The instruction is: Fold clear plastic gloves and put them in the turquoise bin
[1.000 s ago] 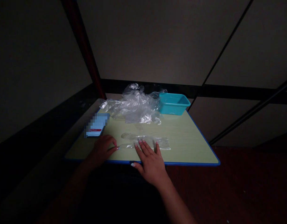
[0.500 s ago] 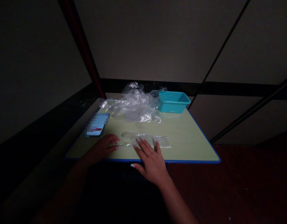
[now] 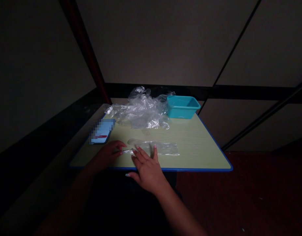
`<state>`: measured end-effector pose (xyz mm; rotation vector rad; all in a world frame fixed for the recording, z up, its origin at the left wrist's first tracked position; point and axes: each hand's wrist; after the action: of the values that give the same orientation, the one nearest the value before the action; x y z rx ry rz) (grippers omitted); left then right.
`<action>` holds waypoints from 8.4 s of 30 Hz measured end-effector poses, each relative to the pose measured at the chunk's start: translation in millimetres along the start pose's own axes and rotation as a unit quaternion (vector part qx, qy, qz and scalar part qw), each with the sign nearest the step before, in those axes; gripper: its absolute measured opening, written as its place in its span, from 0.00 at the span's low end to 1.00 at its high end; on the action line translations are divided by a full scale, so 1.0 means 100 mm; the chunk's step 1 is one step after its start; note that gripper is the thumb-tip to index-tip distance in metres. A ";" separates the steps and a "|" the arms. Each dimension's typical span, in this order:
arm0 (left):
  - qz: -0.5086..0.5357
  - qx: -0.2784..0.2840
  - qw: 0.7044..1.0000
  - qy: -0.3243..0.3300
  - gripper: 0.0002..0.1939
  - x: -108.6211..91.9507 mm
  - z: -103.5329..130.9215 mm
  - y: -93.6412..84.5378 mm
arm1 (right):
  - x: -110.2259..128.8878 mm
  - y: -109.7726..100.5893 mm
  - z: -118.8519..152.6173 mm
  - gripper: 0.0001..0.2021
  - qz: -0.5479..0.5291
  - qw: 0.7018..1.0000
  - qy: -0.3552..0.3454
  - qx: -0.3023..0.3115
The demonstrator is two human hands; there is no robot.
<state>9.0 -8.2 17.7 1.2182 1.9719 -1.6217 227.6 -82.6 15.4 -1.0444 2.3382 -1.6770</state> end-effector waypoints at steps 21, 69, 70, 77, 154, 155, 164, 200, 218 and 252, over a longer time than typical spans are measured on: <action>0.026 -0.072 0.997 -0.033 0.19 -0.44 0.39 0.26 | -0.04 0.10 0.00 0.30 -0.004 1.000 0.002 0.001; -0.046 -0.068 0.996 0.031 0.14 -0.02 -0.14 0.15 | -0.06 0.12 0.00 0.33 0.009 1.000 -0.006 0.006; -0.053 -0.064 0.996 0.038 0.11 -0.03 -0.15 0.15 | -0.06 0.12 0.00 0.33 0.008 1.000 -0.005 0.005; -0.058 -0.047 0.997 0.022 0.09 -0.01 -0.21 0.11 | -0.04 0.10 -0.01 0.32 0.003 1.000 -0.003 0.019; 0.018 0.070 0.994 -0.076 0.15 -0.12 -0.71 0.16 | -0.89 -0.41 0.66 0.24 0.152 0.979 0.130 -0.039; 0.015 0.065 0.994 -0.083 0.15 -0.11 -0.72 0.16 | -0.89 -0.42 0.66 0.24 0.152 0.979 0.130 -0.036; 0.002 0.026 0.994 -0.110 0.15 -0.06 -0.73 0.17 | -0.93 -0.40 0.69 0.27 0.141 0.981 0.127 -0.035; 0.047 0.015 0.996 -0.078 0.07 0.02 -0.65 0.26 | -0.86 -0.19 -0.68 0.12 -0.009 0.997 -0.072 0.010; 0.044 0.039 0.997 -0.051 0.03 -0.02 -0.65 0.25 | -0.96 -0.07 -0.77 0.11 -0.054 0.998 0.021 0.003; 0.020 0.046 0.998 0.037 0.01 0.10 -0.61 0.10 | -0.97 -0.02 -0.72 0.11 -0.010 0.998 -0.056 -0.013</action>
<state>26.9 51.4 22.8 1.3607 1.9216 -1.6885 271.2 29.7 15.3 -1.1386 2.2939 -1.5554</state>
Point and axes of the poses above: each hand's wrist, its own z-axis away from the middle knuckle, its own y-axis out of the palm, x = y × z, and after that the axes turned 10 degrees about -x, right-handed
